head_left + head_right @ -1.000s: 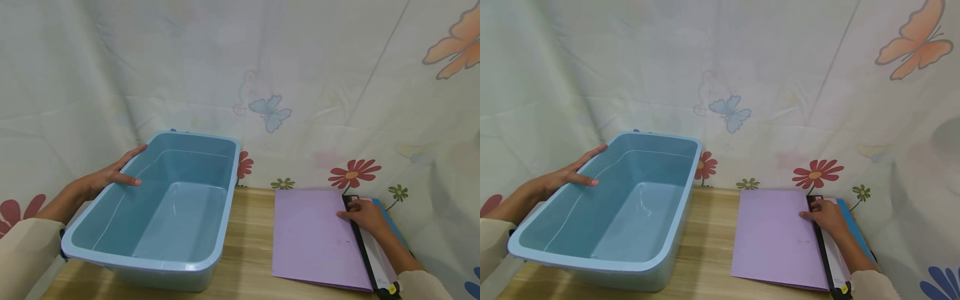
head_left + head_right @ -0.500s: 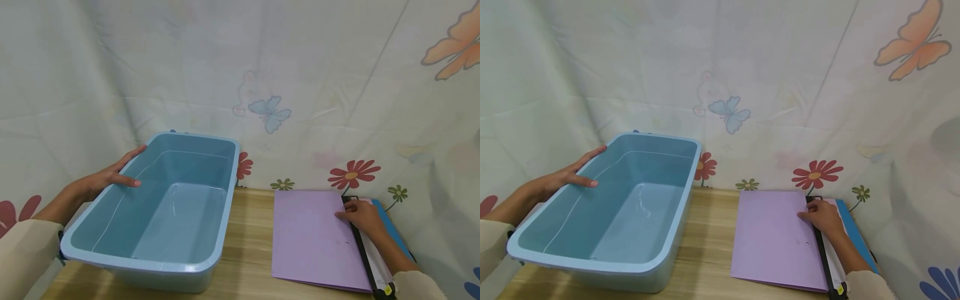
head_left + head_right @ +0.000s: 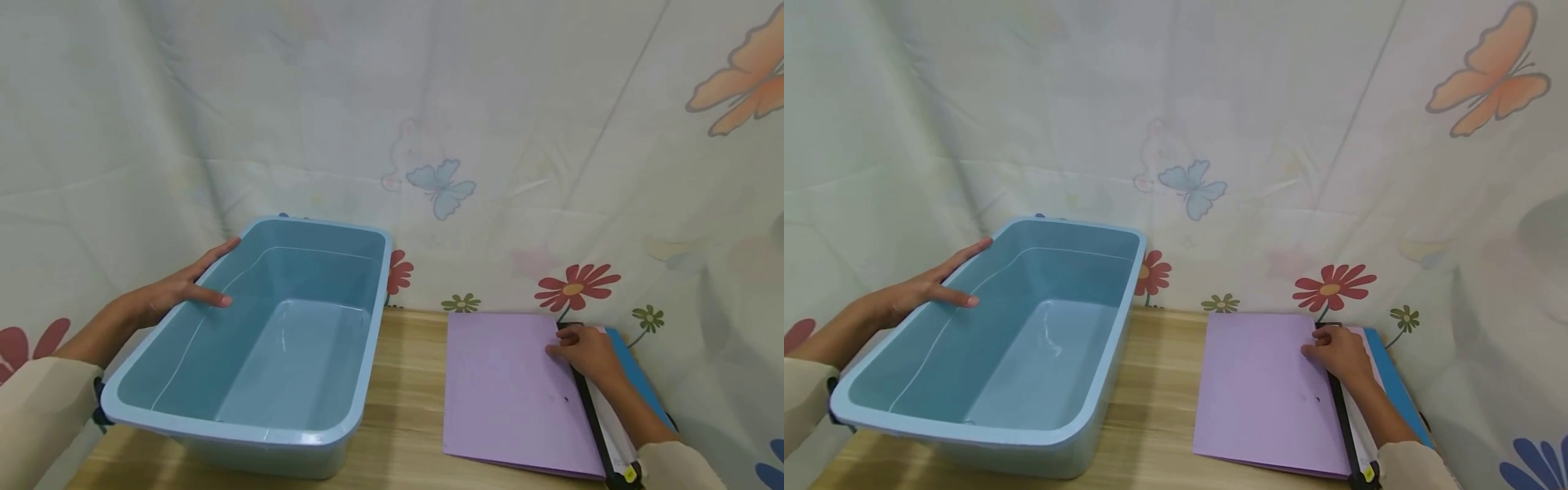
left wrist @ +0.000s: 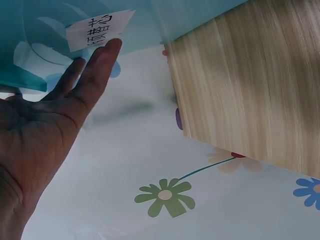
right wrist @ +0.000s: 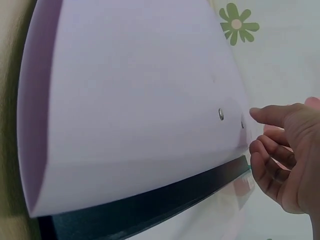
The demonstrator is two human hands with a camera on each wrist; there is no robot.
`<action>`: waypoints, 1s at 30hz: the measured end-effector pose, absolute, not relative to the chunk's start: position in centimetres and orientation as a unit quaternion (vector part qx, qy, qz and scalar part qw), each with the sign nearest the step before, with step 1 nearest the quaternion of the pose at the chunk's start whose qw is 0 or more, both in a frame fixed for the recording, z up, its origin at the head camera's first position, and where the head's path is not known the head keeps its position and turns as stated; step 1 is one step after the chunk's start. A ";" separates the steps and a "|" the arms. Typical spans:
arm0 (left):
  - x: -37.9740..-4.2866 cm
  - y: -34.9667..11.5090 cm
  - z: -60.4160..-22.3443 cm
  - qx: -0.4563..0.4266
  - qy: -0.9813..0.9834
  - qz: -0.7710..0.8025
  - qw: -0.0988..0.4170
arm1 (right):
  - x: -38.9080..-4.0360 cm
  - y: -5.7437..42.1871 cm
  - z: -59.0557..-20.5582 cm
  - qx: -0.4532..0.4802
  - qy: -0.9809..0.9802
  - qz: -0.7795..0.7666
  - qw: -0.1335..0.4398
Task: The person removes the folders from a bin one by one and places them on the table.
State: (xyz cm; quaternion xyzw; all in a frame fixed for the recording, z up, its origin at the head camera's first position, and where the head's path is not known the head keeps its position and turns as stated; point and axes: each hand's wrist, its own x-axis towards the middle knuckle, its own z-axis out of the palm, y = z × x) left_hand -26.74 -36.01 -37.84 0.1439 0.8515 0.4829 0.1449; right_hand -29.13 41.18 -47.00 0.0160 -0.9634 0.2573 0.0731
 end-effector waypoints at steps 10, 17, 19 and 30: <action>-27.1 -35.9 -37.5 0.143 0.882 0.432 0.125 | -29.1 40.4 -46.9 0.012 -0.959 0.268 0.092; -27.5 -35.9 -37.0 0.149 0.900 0.393 0.115 | -29.2 39.6 -46.7 0.004 -0.954 0.286 0.086; -27.6 -35.8 -36.9 0.150 0.903 0.386 0.112 | -29.1 39.3 -46.5 0.007 -0.952 0.294 0.085; -27.6 -35.9 -36.3 0.146 0.927 0.325 0.114 | -29.3 37.5 -44.3 0.043 -0.952 0.283 0.109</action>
